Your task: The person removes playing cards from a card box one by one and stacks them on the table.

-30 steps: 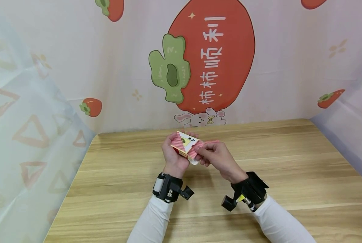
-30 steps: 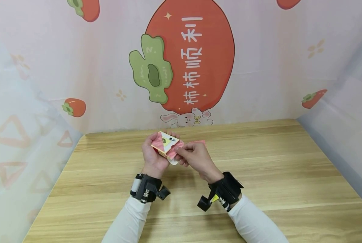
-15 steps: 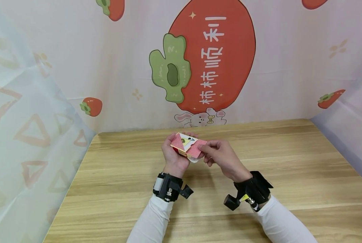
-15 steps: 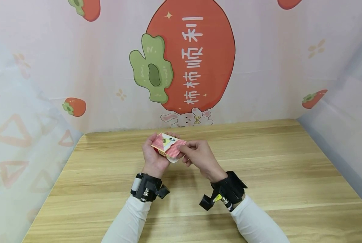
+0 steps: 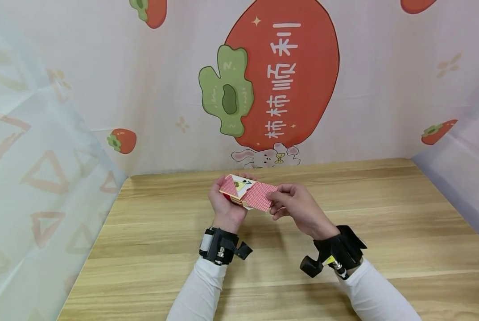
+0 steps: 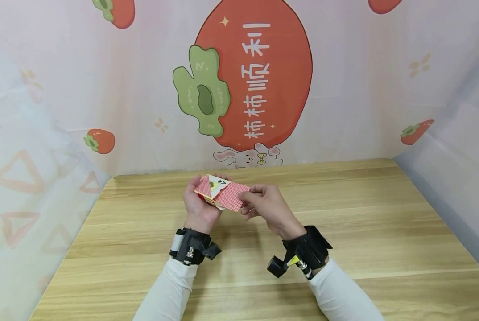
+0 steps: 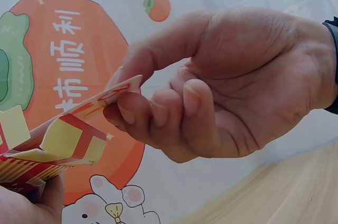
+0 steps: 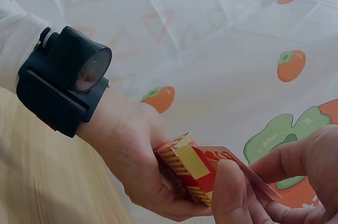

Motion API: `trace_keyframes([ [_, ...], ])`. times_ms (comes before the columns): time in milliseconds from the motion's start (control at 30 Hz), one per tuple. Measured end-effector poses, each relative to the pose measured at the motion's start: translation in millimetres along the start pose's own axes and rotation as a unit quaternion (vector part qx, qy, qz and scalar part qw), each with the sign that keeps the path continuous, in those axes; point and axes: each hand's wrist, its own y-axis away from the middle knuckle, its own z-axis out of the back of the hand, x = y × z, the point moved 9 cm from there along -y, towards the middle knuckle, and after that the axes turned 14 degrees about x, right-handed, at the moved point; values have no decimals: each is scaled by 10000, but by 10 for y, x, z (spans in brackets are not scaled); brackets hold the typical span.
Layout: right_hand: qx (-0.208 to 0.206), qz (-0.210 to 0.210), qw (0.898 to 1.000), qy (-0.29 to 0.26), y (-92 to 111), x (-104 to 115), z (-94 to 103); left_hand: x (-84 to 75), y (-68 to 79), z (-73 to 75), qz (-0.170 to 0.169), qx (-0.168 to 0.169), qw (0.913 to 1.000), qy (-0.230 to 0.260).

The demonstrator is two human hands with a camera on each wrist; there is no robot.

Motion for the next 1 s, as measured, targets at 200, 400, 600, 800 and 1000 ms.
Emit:
trace_keyframes([
  [200, 221, 42, 9997, 122, 7, 25, 15, -51, 2, 3, -93, -9, 9999, -110],
  [400, 499, -114, 9983, 288, 12, 40, 48, -110, 8, 25, -183, -153, 9996, -142],
  [600, 658, -205, 9971, 327, 31, 57, 64, -199, 0, 42, -392, -138, 9991, -27],
  [800, 725, -252, 9966, 303, 87, 116, 117, -299, 6, 41, -642, -110, 9975, 275],
  [1000, 613, -131, 9971, 426, 151, 238, 251, -349, 9, 91, -776, -305, 9949, 565],
])
